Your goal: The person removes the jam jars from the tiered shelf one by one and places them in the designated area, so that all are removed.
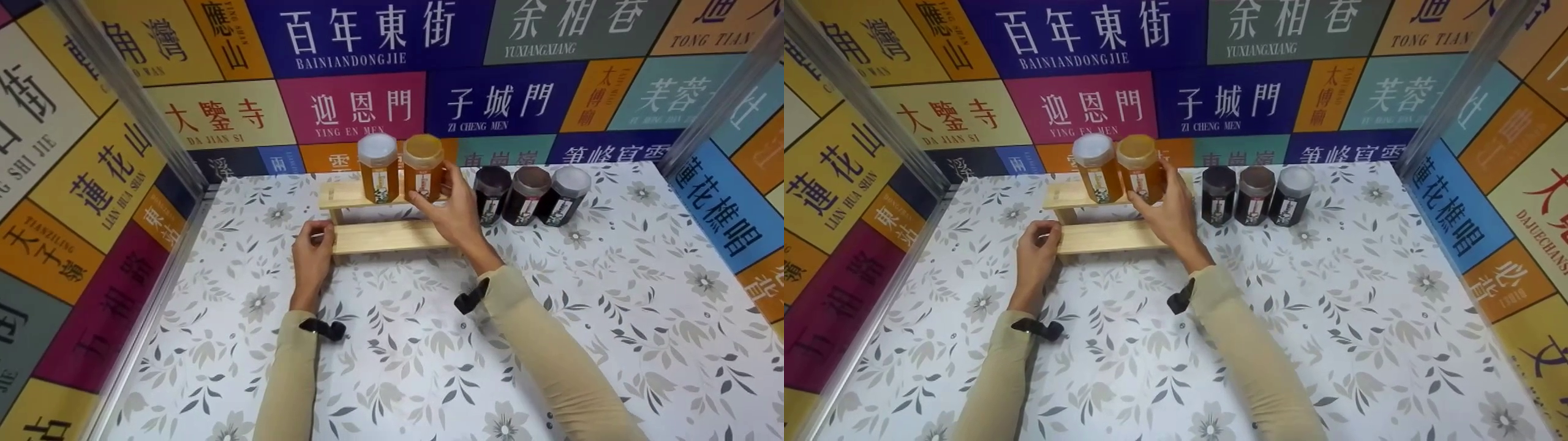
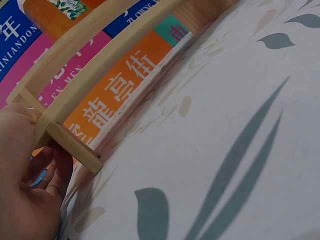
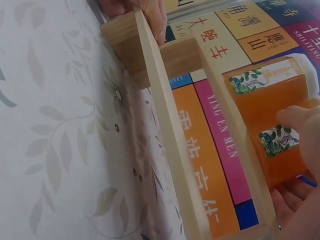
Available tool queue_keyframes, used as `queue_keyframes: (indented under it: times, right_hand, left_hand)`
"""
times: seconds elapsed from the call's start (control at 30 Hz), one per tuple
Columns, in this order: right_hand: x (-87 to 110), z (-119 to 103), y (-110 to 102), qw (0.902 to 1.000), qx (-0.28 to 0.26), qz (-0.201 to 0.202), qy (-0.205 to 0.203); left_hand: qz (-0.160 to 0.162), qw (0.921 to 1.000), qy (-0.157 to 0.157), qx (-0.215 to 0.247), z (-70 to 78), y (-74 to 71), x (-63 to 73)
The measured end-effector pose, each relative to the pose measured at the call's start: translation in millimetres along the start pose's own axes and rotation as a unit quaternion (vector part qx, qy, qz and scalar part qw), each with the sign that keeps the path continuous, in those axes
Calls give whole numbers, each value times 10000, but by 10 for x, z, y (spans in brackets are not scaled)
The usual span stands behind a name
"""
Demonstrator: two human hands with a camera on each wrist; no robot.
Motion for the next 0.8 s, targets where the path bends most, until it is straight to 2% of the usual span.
queue_keyframes:
  times: [0.33, 0.53, 0.63, 0.8]
  right_hand:
    - [262, -30, -277, 9981, -259, 466, 313]
    - [461, -6, -519, 9969, 47, 780, 103]
    - [562, 49, -667, 9955, 14, 946, 37]
    - [729, 178, -953, 9947, 153, 1010, 72]
  left_hand:
    - [-4, 10000, -60, 19, -2, 5, -2]
    - [-71, 9999, -27, 98, -11, 15, 14]
    - [-75, 9999, -9, 95, -12, 16, 18]
    - [-53, 10000, 22, 56, -14, 4, 11]
Point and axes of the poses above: each hand's wrist, its own x-axis away from the middle knuckle, its own y-axis out of the palm, z = x × y, the point moved 6 cm from there along -x, towards the middle knuckle, and after that the axes turned 11 degrees about -y, right-handed, at the moved point
